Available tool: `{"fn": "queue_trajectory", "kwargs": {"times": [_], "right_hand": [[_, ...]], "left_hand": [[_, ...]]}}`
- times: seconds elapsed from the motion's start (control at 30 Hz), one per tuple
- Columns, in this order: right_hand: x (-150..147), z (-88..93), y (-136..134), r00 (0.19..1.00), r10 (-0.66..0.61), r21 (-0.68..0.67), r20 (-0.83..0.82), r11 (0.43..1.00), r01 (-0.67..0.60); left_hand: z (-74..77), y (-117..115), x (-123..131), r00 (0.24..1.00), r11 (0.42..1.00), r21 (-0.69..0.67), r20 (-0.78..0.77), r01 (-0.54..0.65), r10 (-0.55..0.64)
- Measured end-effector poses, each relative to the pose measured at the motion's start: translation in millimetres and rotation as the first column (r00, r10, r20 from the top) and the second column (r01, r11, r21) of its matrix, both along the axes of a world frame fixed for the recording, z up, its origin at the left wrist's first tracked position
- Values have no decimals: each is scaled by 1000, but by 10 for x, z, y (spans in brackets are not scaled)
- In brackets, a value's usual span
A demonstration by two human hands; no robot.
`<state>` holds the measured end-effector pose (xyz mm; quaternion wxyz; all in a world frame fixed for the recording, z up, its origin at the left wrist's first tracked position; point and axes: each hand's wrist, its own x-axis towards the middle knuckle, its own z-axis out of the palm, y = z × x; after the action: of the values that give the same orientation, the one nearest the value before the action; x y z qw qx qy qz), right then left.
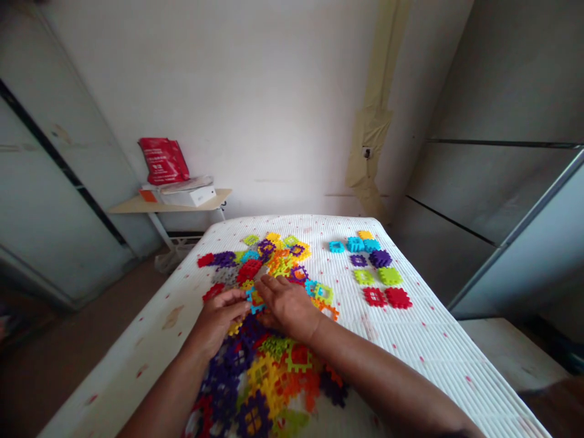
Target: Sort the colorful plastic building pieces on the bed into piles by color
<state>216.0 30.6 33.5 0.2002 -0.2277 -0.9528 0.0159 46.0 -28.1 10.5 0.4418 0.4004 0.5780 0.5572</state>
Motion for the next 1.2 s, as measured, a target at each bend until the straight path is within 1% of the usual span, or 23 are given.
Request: {"fn": "queue_trajectory", "kwargs": {"times": [0.07, 0.17, 0.23, 0.27, 0.3, 0.33, 0.37, 0.4, 0.43, 0.47, 0.53, 0.57, 0.63, 0.73, 0.87, 1.07, 1.2], "right_hand": [[-80, 0, -51, 999, -17, 16, 31, 1000, 16], [-104, -20, -71, 999, -5, 2, 40, 1000, 5], [-53, -15, 24, 1000, 15, -42, 11, 999, -14], [-4, 0, 123, 1000, 8, -70, -7, 997, -8], [62, 26, 260, 1000, -24, -96, -19, 995, 23], [143, 62, 432, 996, -85, -117, -17, 990, 82], [239, 106, 631, 983, -185, -127, 1, 975, 183], [345, 154, 845, 951, -307, -119, 43, 943, 310], [456, 201, 1062, 895, -433, -91, 112, 892, 443], [565, 242, 1269, 817, -539, -54, 204, 827, 559], [755, 287, 1616, 743, -605, -32, 284, 769, 639], [826, 287, 1747, 715, -620, -28, 324, 749, 662], [913, 246, 1925, 674, -627, -26, 390, 724, 689], [921, 136, 2052, 622, -625, -20, 472, 698, 716], [840, 15, 2142, 589, -606, -20, 535, 687, 726], [791, -72, 2225, 568, -590, -13, 574, 687, 727], [789, -116, 2239, 565, -593, 1, 574, 691, 723]], "left_hand": [[-20, -6, 23, 1000, 1000, -13, 19, -5, 5], [-28, -15, 62, 1000, 1000, -25, 25, 0, 1], [-17, -23, 70, 1000, 1000, -24, 13, -2, 2], [-10, -27, 62, 1000, 1000, -19, 5, -11, 11], [-5, -31, 45, 1000, 1000, -11, -2, -29, 29], [-6, -34, 19, 998, 999, 1, -9, -54, 54], [-12, -35, -14, 997, 997, 15, -16, -81, 81], [-24, -34, -51, 994, 994, 28, -22, -105, 106], [-40, -32, -88, 992, 992, 38, -27, -123, 124], [-59, -29, -122, 990, 990, 47, -30, -133, 135], [-93, -21, -170, 989, 989, 59, -36, -138, 140], [-104, -17, -182, 989, 989, 59, -40, -138, 140], [-110, -12, -185, 989, 989, 51, -48, -139, 142], [-100, -12, -173, 988, 989, 32, -63, -143, 145], [-117, -15, -193, 988, 991, 3, -75, -137, 137], [-177, 5, -236, 991, 992, -13, -54, -122, 121], [-145, -3, -215, 992, 992, -31, -49, -121, 119]]}}
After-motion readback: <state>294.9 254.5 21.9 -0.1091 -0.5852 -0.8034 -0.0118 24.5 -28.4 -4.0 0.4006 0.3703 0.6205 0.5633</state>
